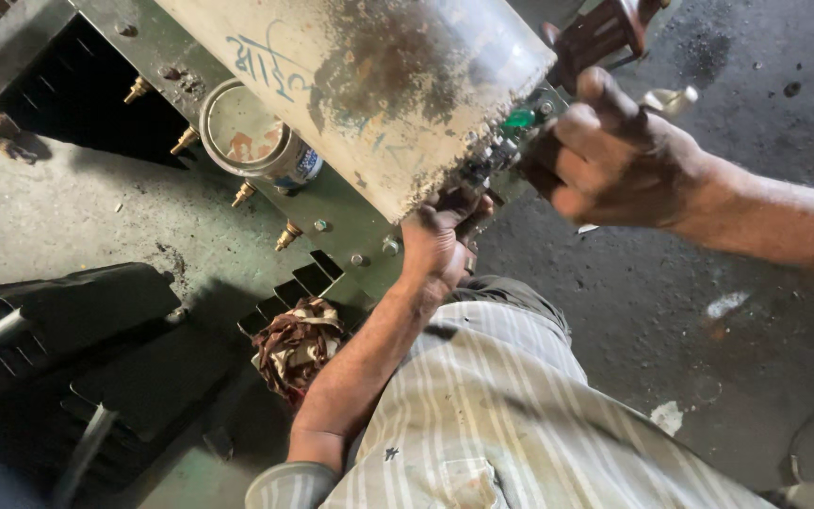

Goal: The person crouches beside a large transformer-style electrical unit on the workshop floor and uses a spanner to tighten bolts on its underside terminal assembly, repositioning the tool repeatedly on different fasteners while steadying the hardware with the other hand.

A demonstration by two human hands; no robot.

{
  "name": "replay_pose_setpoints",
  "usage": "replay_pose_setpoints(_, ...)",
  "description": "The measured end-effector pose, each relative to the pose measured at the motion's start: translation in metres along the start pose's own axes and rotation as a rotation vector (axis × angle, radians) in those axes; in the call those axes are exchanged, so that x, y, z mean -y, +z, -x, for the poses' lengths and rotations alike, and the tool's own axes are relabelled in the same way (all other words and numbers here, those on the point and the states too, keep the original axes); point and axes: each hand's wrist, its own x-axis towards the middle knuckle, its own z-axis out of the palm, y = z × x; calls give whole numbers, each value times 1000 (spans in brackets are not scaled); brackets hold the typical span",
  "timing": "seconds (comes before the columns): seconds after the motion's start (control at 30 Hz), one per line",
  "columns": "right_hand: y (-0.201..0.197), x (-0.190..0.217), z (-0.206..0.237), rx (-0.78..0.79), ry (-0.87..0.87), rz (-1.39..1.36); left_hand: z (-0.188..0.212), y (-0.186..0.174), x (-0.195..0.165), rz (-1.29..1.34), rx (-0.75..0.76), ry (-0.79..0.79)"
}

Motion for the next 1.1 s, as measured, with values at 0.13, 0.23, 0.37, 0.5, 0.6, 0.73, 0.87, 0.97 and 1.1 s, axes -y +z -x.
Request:
replay_pose_setpoints(0.13, 43, 3, 23, -154, 78, -50, -12, -7, 14, -37, 3, 100)
replay_pose_setpoints(0.23, 81, -2, 28, -225, 318, -486, -11, -8, 16, -88, -56, 91)
replay_pose_setpoints(0.37, 119, 47, -5, -204, 1107, -1975, -1, 4, -8, -120, 119, -29)
replay_pose_setpoints(0.5, 137, 79, -19, -643, 768, -1561, 13, 14, -33, -80, 154, -111)
replay_pose_setpoints(0.6, 135, 75, -6, -551, 698, -1524, 13, 16, -26, -63, 69, -99)
replay_pose_setpoints(0.73, 125, 57, -1, -550, 596, -1537, -3, 8, -5, -35, 30, 71)
replay_pose_setpoints(0.87, 122, 63, -4, -532, 542, -1644, -15, -1, 7, -56, 27, 127)
replay_pose_setpoints(0.97, 121, 76, 7, -662, 702, -1546, -13, -5, 4, -15, 33, 65)
replay_pose_setpoints(1.1, 116, 81, 33, -520, 705, -976, -5, -10, -11, 122, 38, -63)
